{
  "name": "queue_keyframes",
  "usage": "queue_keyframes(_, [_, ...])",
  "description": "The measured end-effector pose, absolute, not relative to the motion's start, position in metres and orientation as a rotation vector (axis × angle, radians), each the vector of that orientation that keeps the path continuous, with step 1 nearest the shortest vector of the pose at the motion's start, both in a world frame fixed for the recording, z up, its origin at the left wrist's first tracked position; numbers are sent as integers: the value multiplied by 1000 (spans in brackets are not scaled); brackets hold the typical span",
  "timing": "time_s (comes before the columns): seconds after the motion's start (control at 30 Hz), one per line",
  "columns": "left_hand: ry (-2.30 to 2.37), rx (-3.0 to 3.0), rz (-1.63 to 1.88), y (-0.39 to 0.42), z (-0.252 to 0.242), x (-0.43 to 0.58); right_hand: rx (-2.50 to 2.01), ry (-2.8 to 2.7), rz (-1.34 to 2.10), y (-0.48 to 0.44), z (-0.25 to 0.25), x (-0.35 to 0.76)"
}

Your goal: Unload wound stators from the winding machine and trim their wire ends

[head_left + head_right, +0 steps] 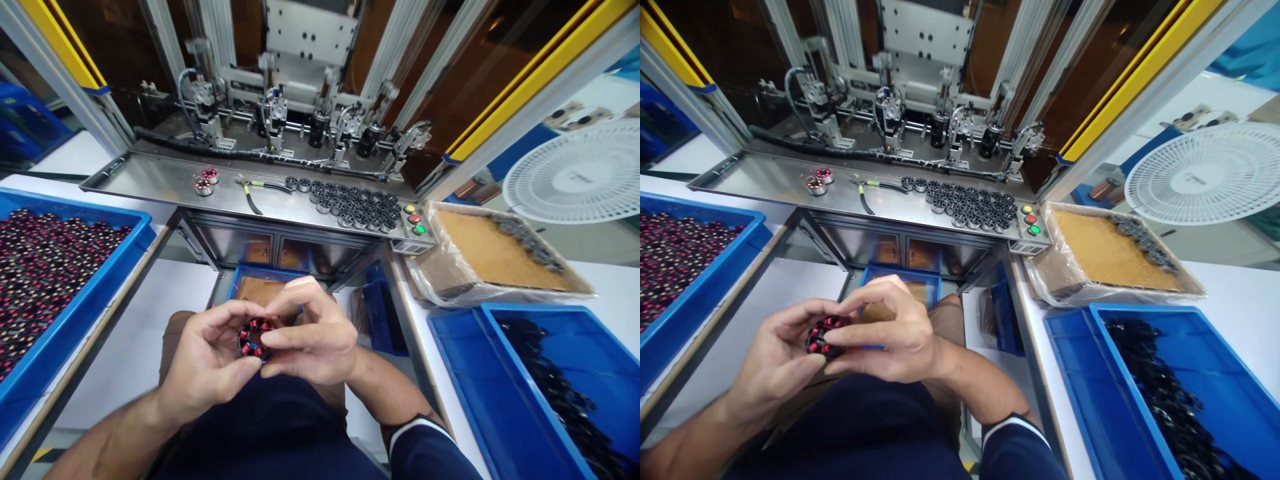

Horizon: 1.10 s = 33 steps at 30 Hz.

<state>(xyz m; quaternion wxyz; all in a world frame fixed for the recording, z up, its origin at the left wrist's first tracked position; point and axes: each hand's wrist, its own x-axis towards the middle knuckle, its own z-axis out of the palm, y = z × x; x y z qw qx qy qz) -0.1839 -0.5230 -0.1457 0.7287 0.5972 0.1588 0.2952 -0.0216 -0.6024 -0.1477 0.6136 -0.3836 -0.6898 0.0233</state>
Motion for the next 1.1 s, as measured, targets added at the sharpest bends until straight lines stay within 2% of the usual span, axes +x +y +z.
queue_keyframes(0.2, [337, 1297, 635, -524, -149, -186, -942, -1522, -138, -609, -150, -30])
queue_keyframes(0.4, [364, 1368, 785, -533, -146, -181, -1042, -1487, -333, -622, -153, -39])
queue_keyframes(0.57, [368, 1460, 1015, -539, -149, -180, -1121, -1358, -317, -622, -150, -53])
queue_keyframes(0.77, [365, 1471, 1097, -541, -158, -183, -1125, -1130, -199, -615, -151, -71])
queue_keyframes(0.93, [408, 1390, 1084, -544, -160, -180, -1148, -997, -63, -610, -155, -78])
queue_keyframes(1.1, [373, 1407, 753, -528, -157, -183, -1117, -1079, -62, -607, -158, -67])
